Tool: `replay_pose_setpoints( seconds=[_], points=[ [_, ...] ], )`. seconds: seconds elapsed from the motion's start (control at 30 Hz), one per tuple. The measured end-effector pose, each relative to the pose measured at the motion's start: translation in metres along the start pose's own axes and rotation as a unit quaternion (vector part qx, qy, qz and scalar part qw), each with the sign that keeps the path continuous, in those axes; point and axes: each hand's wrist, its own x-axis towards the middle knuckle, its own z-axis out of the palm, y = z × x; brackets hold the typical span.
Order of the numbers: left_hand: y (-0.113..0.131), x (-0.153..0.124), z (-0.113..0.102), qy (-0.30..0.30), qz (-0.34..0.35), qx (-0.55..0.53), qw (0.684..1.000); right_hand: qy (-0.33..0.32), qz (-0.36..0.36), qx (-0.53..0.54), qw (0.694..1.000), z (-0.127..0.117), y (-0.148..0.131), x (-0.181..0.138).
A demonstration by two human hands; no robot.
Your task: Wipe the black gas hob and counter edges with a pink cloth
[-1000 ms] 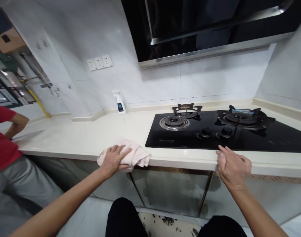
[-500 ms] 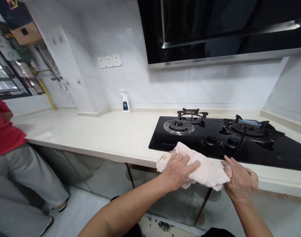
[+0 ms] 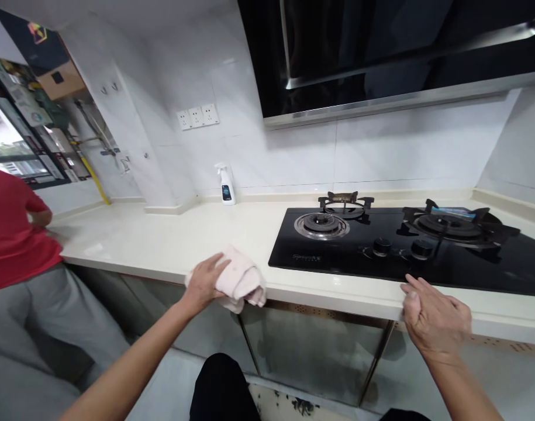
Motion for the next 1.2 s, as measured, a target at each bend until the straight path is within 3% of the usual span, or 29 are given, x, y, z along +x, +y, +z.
replay_pose_setpoints(
  seconds=[0.13, 0.2, 0.27, 0.37, 0.6, 0.7, 0.77, 0.87, 0.97, 1.1, 1.2],
  points=[
    [-0.038, -0.013, -0.006, -0.030, -0.022, 0.037, 0.999, 0.009, -0.024, -0.021, 0.999, -0.001, -0.005, 0.001],
    [-0.035, -0.013, -0.004, -0.023, -0.014, 0.048, 0.998, 0.010, -0.012, -0.018, 1.000, -0.003, -0.010, 0.002],
    [-0.015, -0.008, 0.000, -0.005, -0.006, 0.059, 0.998, 0.021, -0.016, -0.014, 1.000, -0.005, -0.015, 0.004],
    [0.040, 0.008, 0.006, 0.007, 0.017, 0.063, 0.998, 0.021, -0.020, -0.013, 1.000, -0.008, -0.020, 0.008],
    [0.210, 0.068, 0.015, 0.005, 0.083, 0.007, 0.996, 0.026, -0.031, -0.005, 0.999, -0.008, -0.023, 0.010],
    [0.261, 0.091, 0.015, 0.008, 0.119, -0.031, 0.992, 0.029, -0.037, 0.002, 0.999, -0.006, -0.019, 0.008],
    [0.280, 0.101, 0.013, 0.007, 0.137, -0.050, 0.989, 0.024, -0.033, 0.008, 0.999, -0.005, -0.015, 0.006],
    [0.292, 0.107, 0.010, 0.004, 0.142, -0.065, 0.988, -0.010, -0.015, 0.027, 0.999, -0.010, -0.010, 0.010],
    [0.292, 0.105, 0.008, -0.008, 0.136, -0.084, 0.987, -0.027, 0.009, 0.049, 0.998, -0.022, -0.025, 0.020],
    [0.275, 0.102, 0.000, -0.013, 0.148, -0.149, 0.978, -0.037, -0.072, 0.123, 0.989, -0.025, -0.087, 0.028],
    [0.237, 0.098, -0.005, -0.003, 0.177, -0.226, 0.958, -0.103, -0.166, 0.152, 0.969, -0.010, -0.142, 0.020]
  ],
)
